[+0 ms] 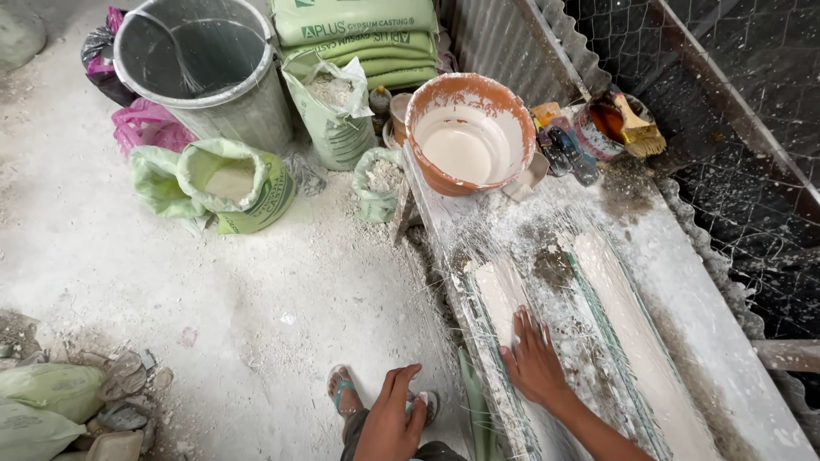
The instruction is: Hand-molding a plaster cornice by layering liquid plaster and fiberglass strips into a long mold.
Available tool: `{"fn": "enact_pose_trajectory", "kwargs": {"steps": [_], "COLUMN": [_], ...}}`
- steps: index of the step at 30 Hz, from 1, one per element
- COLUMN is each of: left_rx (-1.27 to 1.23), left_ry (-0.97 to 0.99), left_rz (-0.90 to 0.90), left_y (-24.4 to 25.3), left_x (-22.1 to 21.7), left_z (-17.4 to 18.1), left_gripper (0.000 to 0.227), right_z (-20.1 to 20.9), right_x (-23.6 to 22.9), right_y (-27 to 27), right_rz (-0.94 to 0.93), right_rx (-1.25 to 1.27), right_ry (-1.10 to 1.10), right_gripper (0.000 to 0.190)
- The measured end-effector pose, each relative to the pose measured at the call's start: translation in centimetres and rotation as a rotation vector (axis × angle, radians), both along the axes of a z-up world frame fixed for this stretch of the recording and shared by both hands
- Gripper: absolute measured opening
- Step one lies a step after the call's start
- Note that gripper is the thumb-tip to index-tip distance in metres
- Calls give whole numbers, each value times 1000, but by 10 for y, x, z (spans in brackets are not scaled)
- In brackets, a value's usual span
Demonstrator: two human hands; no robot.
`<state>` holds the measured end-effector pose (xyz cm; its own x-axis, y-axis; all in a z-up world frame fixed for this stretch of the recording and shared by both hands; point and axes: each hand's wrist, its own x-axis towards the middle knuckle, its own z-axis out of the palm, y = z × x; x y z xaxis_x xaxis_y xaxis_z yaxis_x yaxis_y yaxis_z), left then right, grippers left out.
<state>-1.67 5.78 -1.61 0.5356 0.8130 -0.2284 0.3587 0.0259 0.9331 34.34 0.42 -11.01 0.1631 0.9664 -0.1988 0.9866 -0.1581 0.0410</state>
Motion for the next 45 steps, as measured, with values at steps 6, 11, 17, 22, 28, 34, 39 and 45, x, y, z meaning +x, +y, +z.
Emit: {"fn": "enact_pose_trajectory", "kwargs": {"steps": [6,11,17,22,28,34,39,45], "left_rx": [-8,48,57,-39,-38,-17,35,4], "left_ry": [22,-11,-9,53,38,68,18,29], "left_rz": [-71,-80,-44,0,23,-7,-60,-104], "left_y": [5,-4,-15,-17,-14,-12,-11,-12], "left_x": [5,10,6,-3,-5,5,7,13], "left_z": [23,22,-1,-25,-25,-5,-9,-25], "left_gripper": [50,49,50,50,49,51,50,50], "right_z": [9,1,27,34,30,-16,-55,86], "right_x": [-9,-1,-4,6,8,42,102,-11], "right_y": [54,130,180,200,200,189,177,137], "right_rz": [-27,-42,25,-232,-515,-839,-373,-582], "right_rx": [-52,31,370,608,864,664,655,256], "right_ry": [-138,-78,220,678,1265,1377,1480,770], "right_gripper": [76,74,60,45,64,54,34,69]}}
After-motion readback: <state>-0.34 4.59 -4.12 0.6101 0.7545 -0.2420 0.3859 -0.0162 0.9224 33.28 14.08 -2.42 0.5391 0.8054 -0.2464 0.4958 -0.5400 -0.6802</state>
